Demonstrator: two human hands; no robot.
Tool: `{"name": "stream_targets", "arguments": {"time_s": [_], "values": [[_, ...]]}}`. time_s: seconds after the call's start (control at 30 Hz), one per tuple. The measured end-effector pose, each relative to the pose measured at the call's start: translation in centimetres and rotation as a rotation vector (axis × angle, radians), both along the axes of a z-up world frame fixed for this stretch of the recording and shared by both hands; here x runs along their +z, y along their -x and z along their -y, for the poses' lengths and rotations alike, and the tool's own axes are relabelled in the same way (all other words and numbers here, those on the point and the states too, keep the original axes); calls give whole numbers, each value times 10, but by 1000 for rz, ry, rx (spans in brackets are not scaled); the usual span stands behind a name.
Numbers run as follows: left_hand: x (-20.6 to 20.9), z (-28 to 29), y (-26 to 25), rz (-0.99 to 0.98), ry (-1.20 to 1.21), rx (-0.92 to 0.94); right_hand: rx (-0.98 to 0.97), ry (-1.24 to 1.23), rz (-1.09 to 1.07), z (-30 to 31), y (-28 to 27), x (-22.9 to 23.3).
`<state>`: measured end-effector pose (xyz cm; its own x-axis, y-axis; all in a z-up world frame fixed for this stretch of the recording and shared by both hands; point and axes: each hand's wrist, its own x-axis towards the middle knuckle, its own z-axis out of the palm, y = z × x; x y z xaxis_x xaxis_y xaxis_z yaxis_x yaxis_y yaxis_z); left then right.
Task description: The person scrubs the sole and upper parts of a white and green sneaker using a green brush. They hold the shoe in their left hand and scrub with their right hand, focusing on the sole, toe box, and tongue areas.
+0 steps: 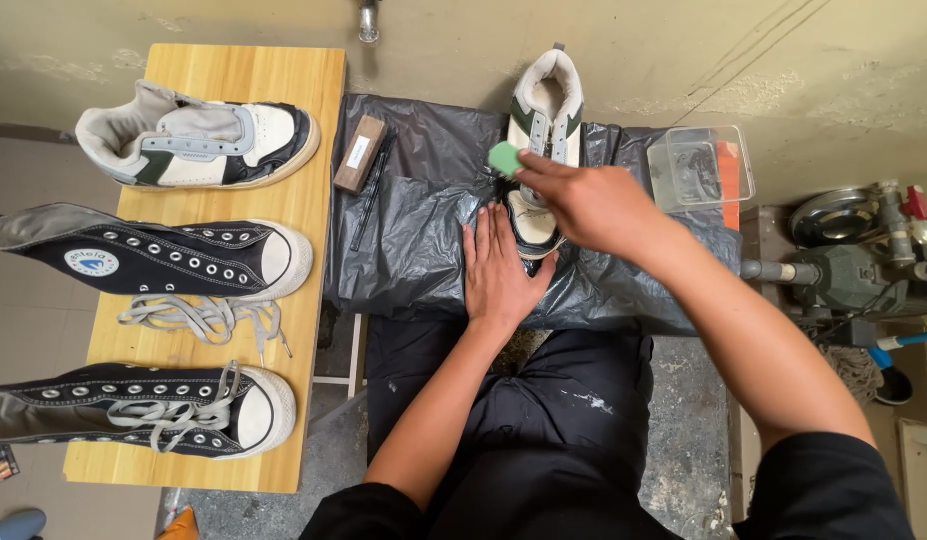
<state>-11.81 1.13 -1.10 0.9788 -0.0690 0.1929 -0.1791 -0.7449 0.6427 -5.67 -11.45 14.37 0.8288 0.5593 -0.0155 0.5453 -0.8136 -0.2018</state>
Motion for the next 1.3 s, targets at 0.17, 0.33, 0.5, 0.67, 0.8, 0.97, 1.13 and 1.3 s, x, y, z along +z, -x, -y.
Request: {"name": "stream_targets", "arguments": {"time_s": [0.17, 0.33, 0.5, 0.67, 0.8, 0.97, 1.13, 1.3], "values": [[-7, 1, -1, -27, -29, -9, -25, 93, 45, 0, 16, -40], [-6, 2, -1, -35, -59, 4, -170, 29, -123, 18, 52, -55], [-2, 0, -1, 14, -53, -12, -235, -320, -184, 48, 85, -73], [-3, 1, 0, 42, -56, -6, -216, -513, -147, 39, 79, -41], [-2, 2, 1, 19, -98, -12, -151, -353, 50, 23, 55, -67], [-10, 2, 0, 8, -102, 0, -82, -140, 142, 24, 55, -90], [-7, 2, -1, 10, -43, -4, -99, -83, 76, 37, 79, -71], [-5, 1, 0, -18, -63, 10, -122, -188, -289, 40, 80, -13]]}}
